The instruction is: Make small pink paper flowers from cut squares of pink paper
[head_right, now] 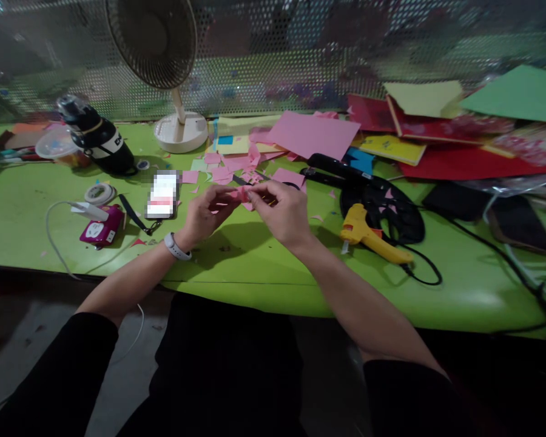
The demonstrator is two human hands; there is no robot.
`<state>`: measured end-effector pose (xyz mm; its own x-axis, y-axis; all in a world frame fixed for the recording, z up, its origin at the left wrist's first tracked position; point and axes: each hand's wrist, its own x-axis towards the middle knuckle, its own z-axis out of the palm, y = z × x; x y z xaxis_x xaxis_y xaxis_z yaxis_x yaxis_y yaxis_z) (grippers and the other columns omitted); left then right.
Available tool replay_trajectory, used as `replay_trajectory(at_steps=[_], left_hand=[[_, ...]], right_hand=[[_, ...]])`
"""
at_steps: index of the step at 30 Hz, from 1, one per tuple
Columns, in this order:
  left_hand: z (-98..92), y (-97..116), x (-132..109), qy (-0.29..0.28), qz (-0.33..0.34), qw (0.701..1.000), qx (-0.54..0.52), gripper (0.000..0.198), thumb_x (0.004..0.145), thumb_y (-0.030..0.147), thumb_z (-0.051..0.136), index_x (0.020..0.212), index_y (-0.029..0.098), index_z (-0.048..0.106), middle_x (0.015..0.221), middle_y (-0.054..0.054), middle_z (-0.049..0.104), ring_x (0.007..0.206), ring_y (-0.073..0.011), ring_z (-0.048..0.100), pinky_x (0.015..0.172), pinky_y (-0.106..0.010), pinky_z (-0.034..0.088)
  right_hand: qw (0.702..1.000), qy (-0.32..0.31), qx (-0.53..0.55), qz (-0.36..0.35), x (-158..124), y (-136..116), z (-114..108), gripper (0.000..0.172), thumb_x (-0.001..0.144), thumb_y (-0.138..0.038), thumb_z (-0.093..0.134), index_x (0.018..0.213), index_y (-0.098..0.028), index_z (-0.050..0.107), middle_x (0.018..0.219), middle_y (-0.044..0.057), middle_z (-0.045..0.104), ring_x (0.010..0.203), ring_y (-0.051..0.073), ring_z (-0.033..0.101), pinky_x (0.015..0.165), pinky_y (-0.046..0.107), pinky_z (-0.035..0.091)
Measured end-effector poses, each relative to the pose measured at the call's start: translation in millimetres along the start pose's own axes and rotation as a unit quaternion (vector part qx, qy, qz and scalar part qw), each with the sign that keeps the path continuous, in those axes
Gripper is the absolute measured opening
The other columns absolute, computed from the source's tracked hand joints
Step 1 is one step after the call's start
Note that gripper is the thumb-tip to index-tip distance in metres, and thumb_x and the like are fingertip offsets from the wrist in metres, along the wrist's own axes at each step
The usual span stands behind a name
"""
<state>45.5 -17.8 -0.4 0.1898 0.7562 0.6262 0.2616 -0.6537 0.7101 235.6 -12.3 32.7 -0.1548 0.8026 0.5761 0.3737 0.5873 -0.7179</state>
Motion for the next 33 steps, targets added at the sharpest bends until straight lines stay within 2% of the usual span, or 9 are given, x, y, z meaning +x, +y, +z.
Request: replay_trajectory(at_steps=[8, 13, 17, 22, 30, 33], left_hand=[[6.0, -1.2, -2.7, 0.015, 0.021, 0.999, -0.023, 0.023, 0.096, 0.025, 0.066, 0.116, 0.017, 0.058, 0.096, -0.005, 0.074, 0.086, -0.0116, 0.075, 0.074, -0.021, 0.063], [6.2, 0.3, -4.4, 0.003, 0.017, 1.000, -0.006, 0.019, 0.096, 0.026, 0.065, 0.112, 0.017, 0.058, 0.101, -0.006, 0.072, 0.087, -0.0108, 0.074, 0.071, -0.020, 0.061], [6.4, -1.5, -5.2, 0.018, 0.016, 1.000, 0.017, 0.013, 0.095, 0.026, 0.066, 0.104, 0.016, 0.061, 0.096, -0.005, 0.072, 0.080, -0.0106, 0.071, 0.066, -0.021, 0.060], [5.9, -4.0, -4.8, 0.018, 0.015, 0.998, 0.051, 0.009, 0.093, 0.022, 0.067, 0.099, 0.016, 0.064, 0.095, -0.005, 0.072, 0.079, -0.0104, 0.071, 0.068, -0.022, 0.062], [2.9, 0.9, -2.5, 0.003, -0.065, 0.997, -0.045, 0.018, 0.093, 0.031, 0.069, 0.097, 0.017, 0.061, 0.092, -0.004, 0.073, 0.081, -0.0130, 0.075, 0.071, -0.027, 0.067], [2.8, 1.1, -3.0, 0.006, -0.074, 0.995, -0.073, 0.017, 0.091, 0.029, 0.071, 0.096, 0.018, 0.060, 0.092, -0.003, 0.074, 0.081, -0.0130, 0.075, 0.072, -0.028, 0.067]], right_hand=[[0.998, 0.031, -0.045, -0.016, -2.9, 0.2, 1.1, 0.010, 0.089, -0.033, 0.072, 0.090, -0.023, 0.076, 0.079, 0.003, 0.077, 0.065, 0.018, 0.071, 0.060, 0.032, 0.060], [0.999, 0.036, -0.022, -0.029, -4.5, 4.7, 1.9, 0.010, 0.090, -0.033, 0.072, 0.093, -0.024, 0.075, 0.083, 0.003, 0.077, 0.069, 0.018, 0.072, 0.063, 0.033, 0.061], [0.999, 0.037, -0.014, -0.025, -5.0, 6.8, 3.0, 0.011, 0.090, -0.035, 0.071, 0.093, -0.024, 0.075, 0.085, 0.004, 0.078, 0.070, 0.020, 0.073, 0.065, 0.036, 0.063], [0.999, 0.038, -0.018, -0.031, -4.8, 2.6, 2.9, 0.012, 0.091, -0.035, 0.070, 0.095, -0.025, 0.075, 0.088, 0.004, 0.078, 0.071, 0.020, 0.073, 0.066, 0.037, 0.064], [0.998, 0.043, -0.012, -0.033, -4.0, 0.1, 2.3, 0.012, 0.091, -0.034, 0.069, 0.095, -0.024, 0.074, 0.089, 0.004, 0.078, 0.072, 0.020, 0.073, 0.067, 0.036, 0.063], [0.998, 0.052, -0.022, -0.041, -3.4, 0.2, 2.5, 0.012, 0.091, -0.034, 0.070, 0.093, -0.024, 0.075, 0.086, 0.004, 0.078, 0.070, 0.019, 0.072, 0.064, 0.035, 0.062]])
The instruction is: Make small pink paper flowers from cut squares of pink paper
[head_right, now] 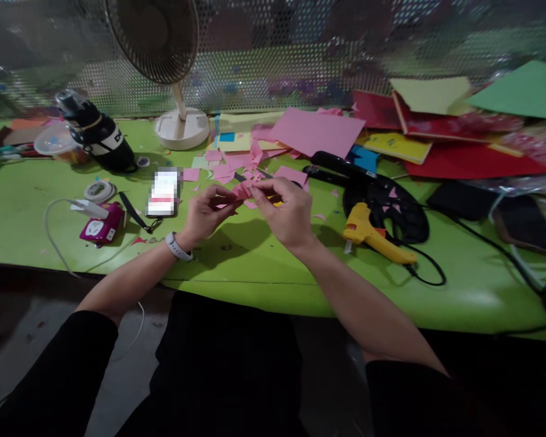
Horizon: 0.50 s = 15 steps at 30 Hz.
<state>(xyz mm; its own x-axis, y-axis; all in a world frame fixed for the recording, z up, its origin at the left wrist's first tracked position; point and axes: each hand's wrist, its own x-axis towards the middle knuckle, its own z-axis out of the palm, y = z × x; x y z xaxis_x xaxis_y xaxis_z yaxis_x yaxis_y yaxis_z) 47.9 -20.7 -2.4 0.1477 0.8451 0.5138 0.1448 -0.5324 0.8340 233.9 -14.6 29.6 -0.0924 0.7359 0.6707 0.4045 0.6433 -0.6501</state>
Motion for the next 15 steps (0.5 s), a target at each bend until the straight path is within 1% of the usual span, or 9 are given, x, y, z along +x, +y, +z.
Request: replay_trajectory(at_steps=[6, 10, 15], left_hand=[[3.0, -0.3, -2.4, 0.020, -0.017, 0.999, -0.023, 0.022, 0.088, 0.032, 0.075, 0.095, 0.017, 0.060, 0.092, -0.004, 0.075, 0.085, -0.0140, 0.076, 0.075, -0.028, 0.068], [4.5, 0.0, -3.1, 0.030, -0.004, 0.999, -0.029, 0.024, 0.087, 0.034, 0.076, 0.094, 0.016, 0.061, 0.090, -0.004, 0.074, 0.082, -0.0131, 0.075, 0.075, -0.028, 0.067], [4.3, 0.8, -2.5, 0.028, 0.004, 1.000, -0.001, 0.023, 0.088, 0.034, 0.075, 0.093, 0.016, 0.061, 0.089, -0.004, 0.074, 0.081, -0.0122, 0.074, 0.076, -0.027, 0.067]], right_hand=[[1.000, -0.002, -0.026, 0.000, -0.4, -0.3, 1.7, 0.014, 0.092, -0.036, 0.068, 0.091, -0.024, 0.074, 0.085, 0.005, 0.077, 0.069, 0.020, 0.070, 0.063, 0.036, 0.060], [1.000, 0.001, -0.018, -0.012, -0.9, 0.6, 3.0, 0.013, 0.092, -0.036, 0.068, 0.092, -0.024, 0.074, 0.084, 0.005, 0.076, 0.069, 0.019, 0.069, 0.063, 0.036, 0.058], [0.998, 0.013, -0.066, -0.017, 0.0, 1.0, 2.8, 0.014, 0.093, -0.036, 0.067, 0.088, -0.024, 0.073, 0.080, 0.004, 0.075, 0.065, 0.018, 0.067, 0.061, 0.034, 0.057]])
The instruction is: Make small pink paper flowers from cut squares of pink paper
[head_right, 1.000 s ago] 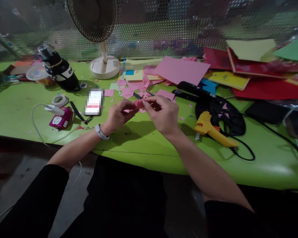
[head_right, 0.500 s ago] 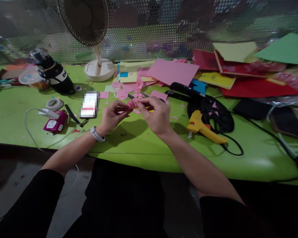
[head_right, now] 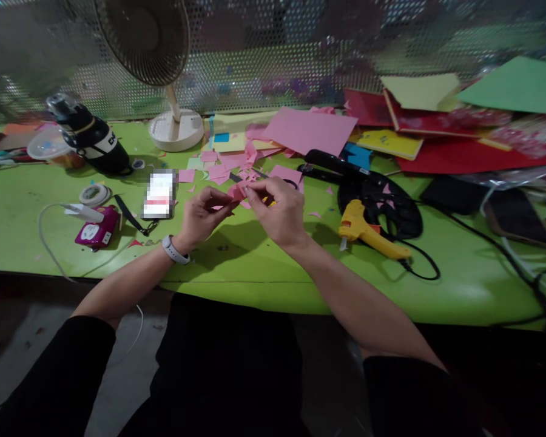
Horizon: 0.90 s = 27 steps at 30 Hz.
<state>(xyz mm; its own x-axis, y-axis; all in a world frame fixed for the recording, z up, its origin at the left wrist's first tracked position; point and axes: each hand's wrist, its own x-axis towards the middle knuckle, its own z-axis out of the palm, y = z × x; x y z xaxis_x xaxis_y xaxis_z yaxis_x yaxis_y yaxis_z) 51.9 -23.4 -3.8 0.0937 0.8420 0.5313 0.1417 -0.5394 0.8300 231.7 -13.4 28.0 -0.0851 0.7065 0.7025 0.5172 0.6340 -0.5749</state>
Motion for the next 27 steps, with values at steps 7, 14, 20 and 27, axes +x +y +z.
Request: replay_trajectory(at_steps=[7, 14, 20, 27], left_hand=[[-0.2, 2.1, -0.4, 0.007, 0.014, 1.000, 0.010, 0.022, 0.088, 0.033, 0.075, 0.092, 0.015, 0.063, 0.088, -0.004, 0.073, 0.080, -0.0119, 0.074, 0.074, -0.026, 0.066], [0.4, 2.5, -0.6, 0.005, 0.006, 1.000, 0.012, 0.021, 0.088, 0.032, 0.075, 0.092, 0.015, 0.063, 0.088, -0.004, 0.074, 0.080, -0.0118, 0.074, 0.074, -0.026, 0.066], [-0.2, 3.2, -1.0, -0.004, 0.023, 1.000, 0.016, 0.018, 0.089, 0.030, 0.074, 0.093, 0.016, 0.064, 0.089, -0.004, 0.073, 0.080, -0.0118, 0.073, 0.075, -0.028, 0.067], [-0.1, 2.7, -0.9, -0.002, 0.018, 1.000, 0.019, 0.017, 0.089, 0.030, 0.074, 0.092, 0.016, 0.064, 0.089, -0.004, 0.073, 0.079, -0.0112, 0.072, 0.075, -0.027, 0.066]], right_hand=[[1.000, -0.004, 0.006, -0.022, 0.1, -0.6, 0.2, 0.013, 0.093, -0.033, 0.067, 0.089, -0.024, 0.074, 0.083, 0.004, 0.077, 0.067, 0.019, 0.069, 0.062, 0.034, 0.058], [1.000, -0.014, 0.007, -0.011, 0.8, -1.2, -0.3, 0.011, 0.092, -0.032, 0.067, 0.088, -0.025, 0.073, 0.083, 0.004, 0.076, 0.068, 0.019, 0.069, 0.063, 0.035, 0.058], [1.000, -0.018, -0.002, -0.022, -0.4, 1.2, 0.7, 0.013, 0.093, -0.033, 0.066, 0.087, -0.024, 0.074, 0.082, 0.004, 0.076, 0.067, 0.019, 0.068, 0.061, 0.035, 0.057], [0.999, -0.002, -0.017, -0.039, -1.0, 2.5, 1.0, 0.012, 0.092, -0.033, 0.069, 0.087, -0.024, 0.075, 0.080, 0.004, 0.076, 0.064, 0.018, 0.066, 0.060, 0.036, 0.056]])
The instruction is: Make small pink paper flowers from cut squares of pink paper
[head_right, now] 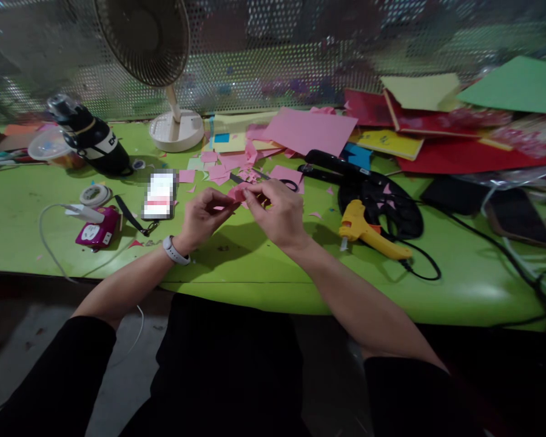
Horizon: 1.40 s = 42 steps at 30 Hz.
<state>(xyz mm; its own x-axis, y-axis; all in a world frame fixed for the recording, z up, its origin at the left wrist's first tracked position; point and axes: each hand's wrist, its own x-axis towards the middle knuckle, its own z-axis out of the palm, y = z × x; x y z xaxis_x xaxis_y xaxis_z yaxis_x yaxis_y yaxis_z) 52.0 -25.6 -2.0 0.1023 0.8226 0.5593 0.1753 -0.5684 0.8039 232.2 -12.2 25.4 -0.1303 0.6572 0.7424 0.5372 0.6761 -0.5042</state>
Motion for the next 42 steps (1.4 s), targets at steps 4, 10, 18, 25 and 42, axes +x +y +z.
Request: replay_trajectory(at_steps=[4, 10, 18, 25, 42], left_hand=[[-0.2, 0.9, -0.6, 0.000, -0.002, 1.000, 0.000, 0.019, 0.089, 0.031, 0.074, 0.091, 0.016, 0.064, 0.088, -0.004, 0.072, 0.079, -0.0110, 0.072, 0.075, -0.026, 0.066], [-1.2, 1.3, 0.3, -0.002, 0.032, 0.999, 0.016, 0.018, 0.090, 0.031, 0.073, 0.092, 0.015, 0.065, 0.087, -0.003, 0.070, 0.076, -0.0100, 0.070, 0.071, -0.025, 0.065], [-1.9, -1.5, 1.2, 0.003, 0.070, 0.996, 0.047, 0.017, 0.092, 0.031, 0.071, 0.092, 0.015, 0.065, 0.085, -0.003, 0.069, 0.073, -0.0088, 0.069, 0.067, -0.021, 0.063], [-3.4, -1.9, 0.8, 0.000, 0.085, 0.993, 0.085, 0.012, 0.093, 0.026, 0.069, 0.092, 0.015, 0.064, 0.087, -0.002, 0.068, 0.073, -0.0077, 0.068, 0.065, -0.020, 0.063], [-11.0, 2.2, 2.3, -0.061, 0.175, 0.956, 0.226, 0.005, 0.097, 0.019, 0.059, 0.096, 0.017, 0.063, 0.090, -0.005, 0.068, 0.078, -0.0115, 0.067, 0.068, -0.023, 0.057]], right_hand=[[1.000, -0.014, 0.008, 0.007, -1.1, 1.4, 0.0, 0.011, 0.092, -0.035, 0.069, 0.090, -0.026, 0.075, 0.084, 0.004, 0.076, 0.065, 0.019, 0.066, 0.062, 0.036, 0.055], [1.000, -0.020, 0.004, -0.019, -2.0, 3.4, 1.4, 0.012, 0.094, -0.033, 0.068, 0.093, -0.024, 0.075, 0.086, 0.004, 0.077, 0.066, 0.018, 0.067, 0.061, 0.034, 0.055], [0.997, -0.006, 0.006, -0.074, -1.0, 3.6, 2.9, 0.011, 0.094, -0.029, 0.067, 0.090, -0.021, 0.074, 0.082, 0.004, 0.076, 0.060, 0.015, 0.064, 0.054, 0.030, 0.051], [1.000, 0.007, 0.002, -0.030, 6.5, -2.3, -10.6, 0.010, 0.088, -0.032, 0.065, 0.091, -0.023, 0.065, 0.080, 0.003, 0.067, 0.062, 0.016, 0.059, 0.057, 0.033, 0.052], [0.996, -0.091, -0.005, -0.024, 5.6, 18.4, -1.4, 0.029, 0.085, -0.030, 0.066, 0.113, -0.026, 0.067, 0.104, 0.009, 0.072, 0.101, 0.031, 0.067, 0.091, 0.053, 0.053]])
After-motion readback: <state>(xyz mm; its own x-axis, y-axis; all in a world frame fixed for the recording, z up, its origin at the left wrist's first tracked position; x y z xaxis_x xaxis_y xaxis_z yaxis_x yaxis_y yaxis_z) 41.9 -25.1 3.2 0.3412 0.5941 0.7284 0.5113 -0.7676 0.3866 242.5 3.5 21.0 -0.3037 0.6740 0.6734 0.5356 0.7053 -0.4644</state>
